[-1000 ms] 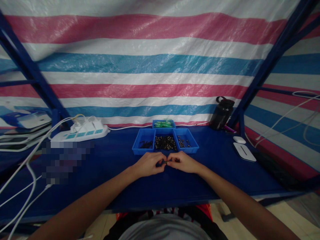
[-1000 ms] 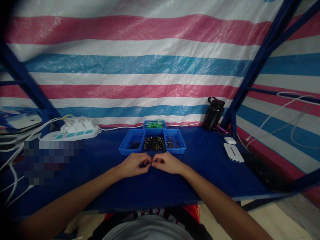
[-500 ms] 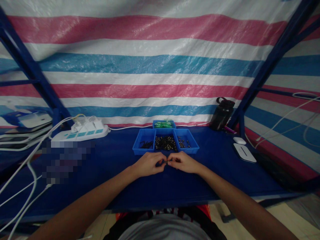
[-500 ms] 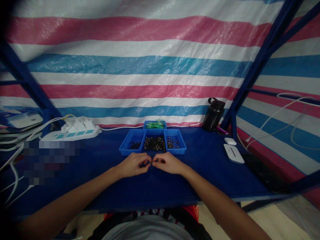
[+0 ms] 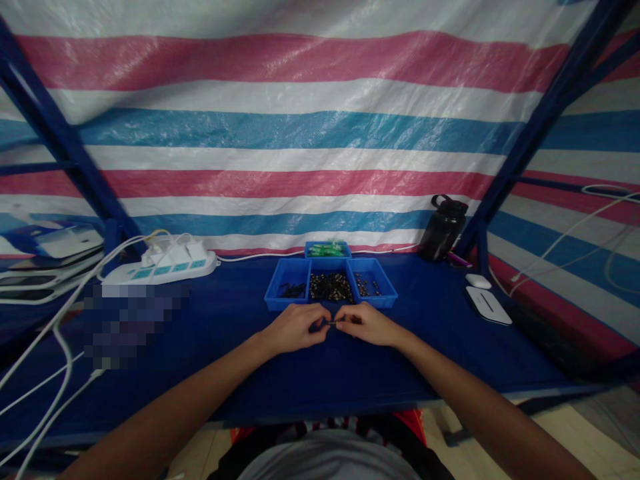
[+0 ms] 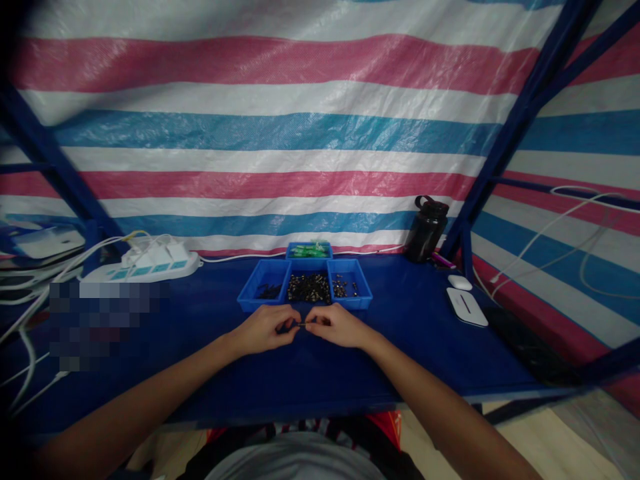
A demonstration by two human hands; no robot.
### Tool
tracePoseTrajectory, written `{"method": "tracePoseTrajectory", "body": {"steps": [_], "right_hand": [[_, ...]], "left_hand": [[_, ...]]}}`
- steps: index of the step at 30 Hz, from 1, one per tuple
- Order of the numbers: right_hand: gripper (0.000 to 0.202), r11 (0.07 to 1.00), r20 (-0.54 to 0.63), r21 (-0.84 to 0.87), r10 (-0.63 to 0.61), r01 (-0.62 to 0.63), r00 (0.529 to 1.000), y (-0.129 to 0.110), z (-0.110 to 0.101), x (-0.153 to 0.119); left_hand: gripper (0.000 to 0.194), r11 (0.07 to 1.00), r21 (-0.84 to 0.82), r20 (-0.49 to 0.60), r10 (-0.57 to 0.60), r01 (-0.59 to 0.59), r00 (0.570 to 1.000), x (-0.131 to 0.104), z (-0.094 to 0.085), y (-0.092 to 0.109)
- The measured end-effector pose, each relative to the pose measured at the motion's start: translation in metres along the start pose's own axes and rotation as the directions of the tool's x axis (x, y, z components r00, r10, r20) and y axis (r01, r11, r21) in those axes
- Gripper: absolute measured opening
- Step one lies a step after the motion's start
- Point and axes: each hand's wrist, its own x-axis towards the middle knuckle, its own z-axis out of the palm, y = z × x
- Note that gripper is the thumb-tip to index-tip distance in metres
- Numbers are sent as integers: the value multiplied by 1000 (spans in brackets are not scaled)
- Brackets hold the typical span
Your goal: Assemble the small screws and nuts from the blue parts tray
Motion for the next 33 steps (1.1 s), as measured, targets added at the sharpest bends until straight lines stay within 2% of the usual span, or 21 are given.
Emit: {"method": "tracePoseTrajectory", "body": {"steps": [14,33], "right_hand": [[30,1000,-36,-27,-9,8,999,1,-1,0],[29,1000,-16,-6,-16,16,1000,0,0,0]], "left_hand": [[11,1000,12,-18,3,-3,1000,0,-1,-1],[12,1000,2,-2,31,-31,1000,0,4,-2]]}}
